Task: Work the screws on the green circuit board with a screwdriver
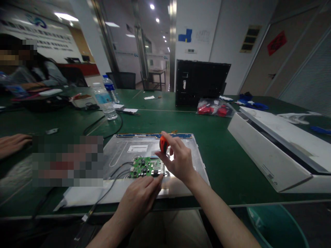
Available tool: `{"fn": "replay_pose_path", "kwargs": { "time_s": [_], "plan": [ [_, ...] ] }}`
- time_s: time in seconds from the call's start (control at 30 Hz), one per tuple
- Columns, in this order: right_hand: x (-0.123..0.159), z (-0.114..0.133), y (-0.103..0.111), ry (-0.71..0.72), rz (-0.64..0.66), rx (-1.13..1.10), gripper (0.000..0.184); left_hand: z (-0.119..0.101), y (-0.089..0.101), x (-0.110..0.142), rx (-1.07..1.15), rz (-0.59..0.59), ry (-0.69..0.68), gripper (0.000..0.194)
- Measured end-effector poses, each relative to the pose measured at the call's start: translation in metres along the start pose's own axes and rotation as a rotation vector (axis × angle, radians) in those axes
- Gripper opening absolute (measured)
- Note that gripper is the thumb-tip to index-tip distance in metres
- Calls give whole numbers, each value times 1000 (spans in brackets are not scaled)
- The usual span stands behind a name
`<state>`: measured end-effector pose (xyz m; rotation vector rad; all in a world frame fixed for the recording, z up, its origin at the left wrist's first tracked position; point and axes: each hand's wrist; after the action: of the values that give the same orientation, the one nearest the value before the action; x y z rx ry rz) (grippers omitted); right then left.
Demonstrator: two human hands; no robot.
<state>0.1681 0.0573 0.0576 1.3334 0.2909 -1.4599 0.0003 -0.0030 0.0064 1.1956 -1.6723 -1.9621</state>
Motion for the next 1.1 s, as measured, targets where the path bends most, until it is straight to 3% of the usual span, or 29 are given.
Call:
{"fn": "replay_pose_path", "kwargs": {
  "time_s": [0.27,0.43,0.67,0.97,1.1],
  "plan": [
    [4,1,1,-26,34,-112,53,0,-3,1,0,0,-4,25],
    [1,1,0,33,-14,-43,53,0,-3,0,1,-10,-2,25],
    [3,2,1,-25,25,-63,61,0,-2,1,-5,9,0,25],
    [0,2,1,10,-10,-23,51,0,0,1,-1,4,6,27],
    [1,3,3,-21,5,-42,55,0,-1,1,1,7,-1,26]
  ]
}}
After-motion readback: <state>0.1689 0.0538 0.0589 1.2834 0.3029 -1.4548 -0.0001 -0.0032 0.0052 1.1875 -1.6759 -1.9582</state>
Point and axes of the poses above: each hand's wrist, its own x-axis away from the middle knuckle, its own y-axis out of the back of the hand, z = x × y, and after that the axes turned 6 degrees about z, right-handed
